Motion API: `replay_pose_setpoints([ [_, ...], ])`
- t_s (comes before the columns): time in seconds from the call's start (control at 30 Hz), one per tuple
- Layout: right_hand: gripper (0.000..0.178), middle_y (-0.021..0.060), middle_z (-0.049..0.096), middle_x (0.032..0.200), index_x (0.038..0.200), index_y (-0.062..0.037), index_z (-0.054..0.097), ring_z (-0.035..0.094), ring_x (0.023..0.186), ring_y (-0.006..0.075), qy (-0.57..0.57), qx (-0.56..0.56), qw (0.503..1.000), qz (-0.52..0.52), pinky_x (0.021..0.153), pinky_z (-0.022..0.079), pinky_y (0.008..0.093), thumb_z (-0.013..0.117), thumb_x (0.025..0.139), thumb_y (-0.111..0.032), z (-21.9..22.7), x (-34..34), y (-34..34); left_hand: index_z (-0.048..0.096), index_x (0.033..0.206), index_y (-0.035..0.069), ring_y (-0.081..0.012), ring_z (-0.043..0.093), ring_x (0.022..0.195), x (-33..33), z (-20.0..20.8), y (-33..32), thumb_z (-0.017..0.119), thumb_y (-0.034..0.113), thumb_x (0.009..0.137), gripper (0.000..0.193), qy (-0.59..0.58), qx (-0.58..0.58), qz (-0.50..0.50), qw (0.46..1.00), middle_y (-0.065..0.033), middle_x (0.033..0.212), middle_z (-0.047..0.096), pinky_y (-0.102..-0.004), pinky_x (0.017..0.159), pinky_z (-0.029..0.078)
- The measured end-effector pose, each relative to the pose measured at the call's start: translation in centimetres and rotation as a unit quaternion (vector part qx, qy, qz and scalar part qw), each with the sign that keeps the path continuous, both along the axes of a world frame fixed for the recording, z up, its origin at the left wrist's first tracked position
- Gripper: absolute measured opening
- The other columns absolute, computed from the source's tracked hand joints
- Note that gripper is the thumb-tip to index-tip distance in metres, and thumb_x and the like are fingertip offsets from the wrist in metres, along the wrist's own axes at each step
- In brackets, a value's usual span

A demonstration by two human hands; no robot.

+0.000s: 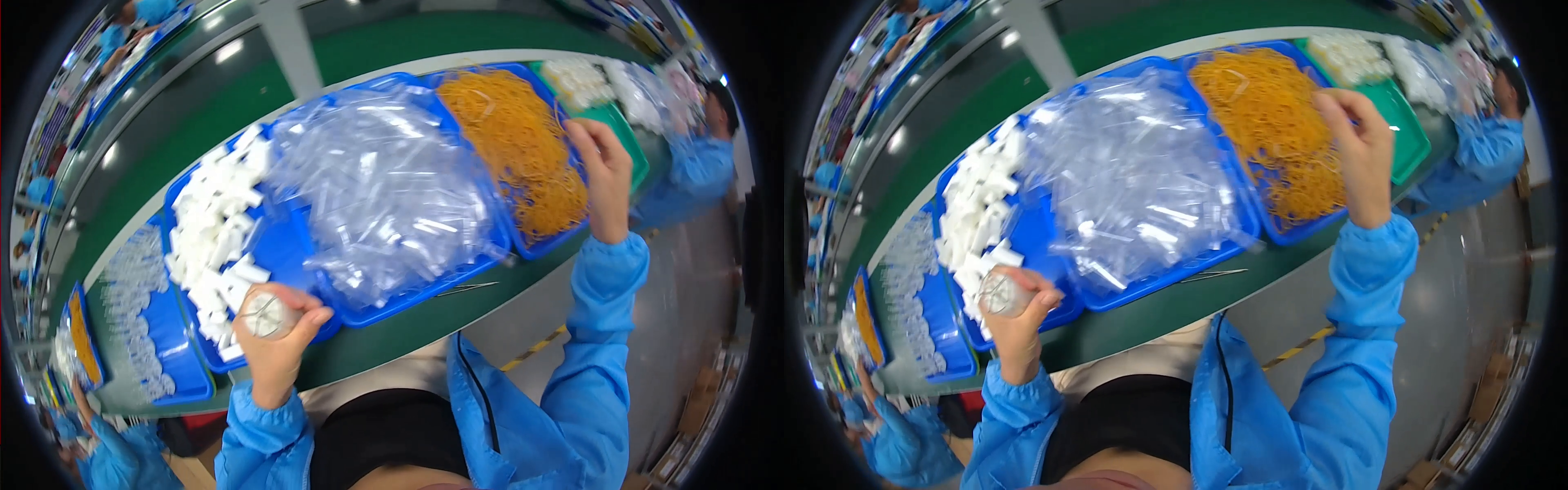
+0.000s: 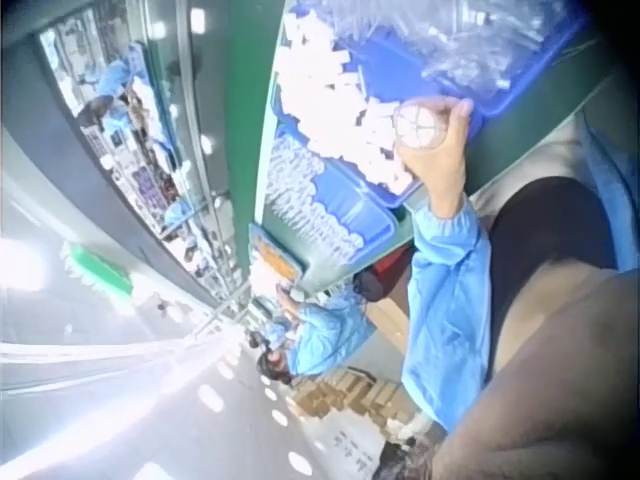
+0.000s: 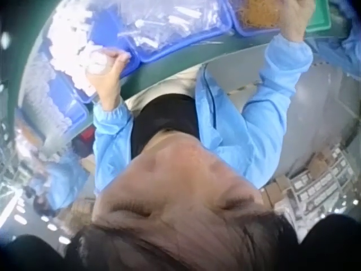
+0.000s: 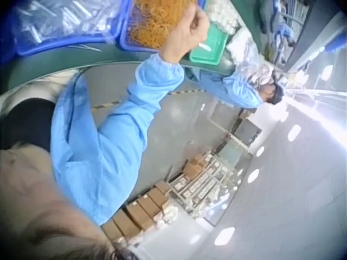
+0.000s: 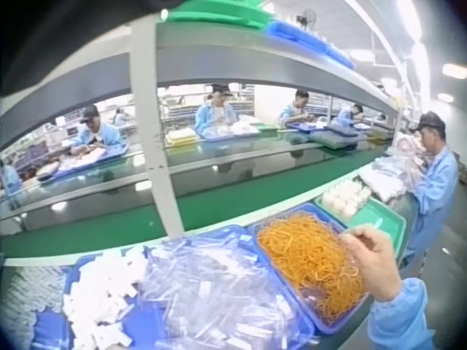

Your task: The person assembles components by sliding white parts into clear plastic sleeves, grouping them into bundles, and wrapping rubber bands around the bundles.

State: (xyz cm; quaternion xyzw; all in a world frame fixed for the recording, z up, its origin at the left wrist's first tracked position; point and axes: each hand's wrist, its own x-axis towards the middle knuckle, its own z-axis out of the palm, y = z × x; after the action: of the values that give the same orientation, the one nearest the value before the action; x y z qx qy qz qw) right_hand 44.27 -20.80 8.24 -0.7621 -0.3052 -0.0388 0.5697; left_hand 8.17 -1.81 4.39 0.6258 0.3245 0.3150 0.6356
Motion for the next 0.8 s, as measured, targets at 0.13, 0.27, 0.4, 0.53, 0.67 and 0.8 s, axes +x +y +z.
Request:
replay_pose_setpoints([
  [0.13, 0.013, 0.0043, 0.066, 0.096, 0.099, 0.0001, 0.066, 0.058, 0.089, 0.011, -0.008, 0.021, 0.998, 0.061, 0.082, 0.046, 0.0254, 0.061, 0.098, -0.012, 1.1, -8.4, 1.9, 0.057, 0.095, 0.003, -0.0282, 0.066, 0.112, 1.5, -1.1, -0.1, 0.084, -0.005, 0.074, 0.035, -0.119, 0.04, -0.059, 0.99, -0.0222, 0.128, 0.062, -0.0389, 0.09, 0.058],
  [0.27, 0.011, 0.0104, 0.067, 0.094, 0.091, -0.0013, 0.065, 0.064, 0.088, 0.0216, -0.002, -0.06, 0.942, 0.33, 0.08, 0.05, 0.0323, 0.073, 0.084, -0.001, -0.7, -18.8, 5.9, 0.06, 0.094, 0.004, -0.0232, 0.064, 0.115, 1.4, -1.5, -1.0, 0.085, -0.003, 0.074, 0.033, -0.174, 0.072, -0.082, 0.979, -0.0175, 0.121, 0.067, -0.0327, 0.095, 0.053],
  [0.4, 0.014, 0.0135, 0.064, 0.093, 0.101, -0.0011, 0.061, 0.062, 0.085, 0.025, 0.221, 0.01, 0.883, 0.413, 0.083, 0.049, 0.0334, 0.065, 0.088, 0.002, -2.0, -21.0, 6.2, 0.06, 0.094, 0.002, -0.0175, 0.069, 0.099, -1.3, -2.0, -1.6, 0.081, -0.003, 0.078, 0.027, -0.149, -0.068, -0.051, 0.985, -0.0119, 0.101, 0.073, -0.0283, 0.085, 0.055],
  [0.53, 0.028, 0.0152, 0.067, 0.106, 0.113, -0.0021, 0.06, 0.065, 0.098, 0.0272, 0.425, 0.253, 0.696, 0.521, 0.092, 0.047, 0.038, 0.064, 0.085, 0.002, -2.1, -22.1, 8.9, 0.061, 0.091, 0.002, -0.0094, 0.066, 0.081, -2.9, -1.2, -1.1, 0.079, 0.001, 0.081, 0.021, -0.093, -0.085, -0.069, 0.99, -0.0048, 0.086, 0.07, -0.0248, 0.073, 0.054],
  [0.67, 0.054, 0.0114, 0.06, 0.136, 0.128, -0.0053, 0.057, 0.059, 0.124, 0.025, -0.2, -0.054, 0.856, 0.473, 0.109, 0.035, 0.0491, 0.077, 0.08, -0.022, -0.1, -22.1, 10.7, 0.064, 0.091, 0.004, -0.0092, 0.064, 0.077, -3.8, -0.9, -0.1, 0.079, 0.008, 0.081, 0.019, -0.025, -0.146, -0.195, 0.97, -0.0051, 0.086, 0.069, -0.0268, 0.069, 0.052],
  [0.8, 0.061, 0.0094, 0.064, 0.126, 0.116, -0.0072, 0.062, 0.061, 0.119, 0.0249, -0.252, -0.189, 0.749, 0.583, 0.11, 0.035, 0.0503, 0.08, 0.072, -0.046, 1.0, -22.0, 11.5, 0.063, 0.091, 0.005, -0.008, 0.061, 0.075, -5.3, -0.3, -0.2, 0.087, 0.011, 0.074, 0.03, 0.064, 0.104, -0.221, 0.968, -0.0018, 0.081, 0.065, -0.0243, 0.066, 0.048],
])
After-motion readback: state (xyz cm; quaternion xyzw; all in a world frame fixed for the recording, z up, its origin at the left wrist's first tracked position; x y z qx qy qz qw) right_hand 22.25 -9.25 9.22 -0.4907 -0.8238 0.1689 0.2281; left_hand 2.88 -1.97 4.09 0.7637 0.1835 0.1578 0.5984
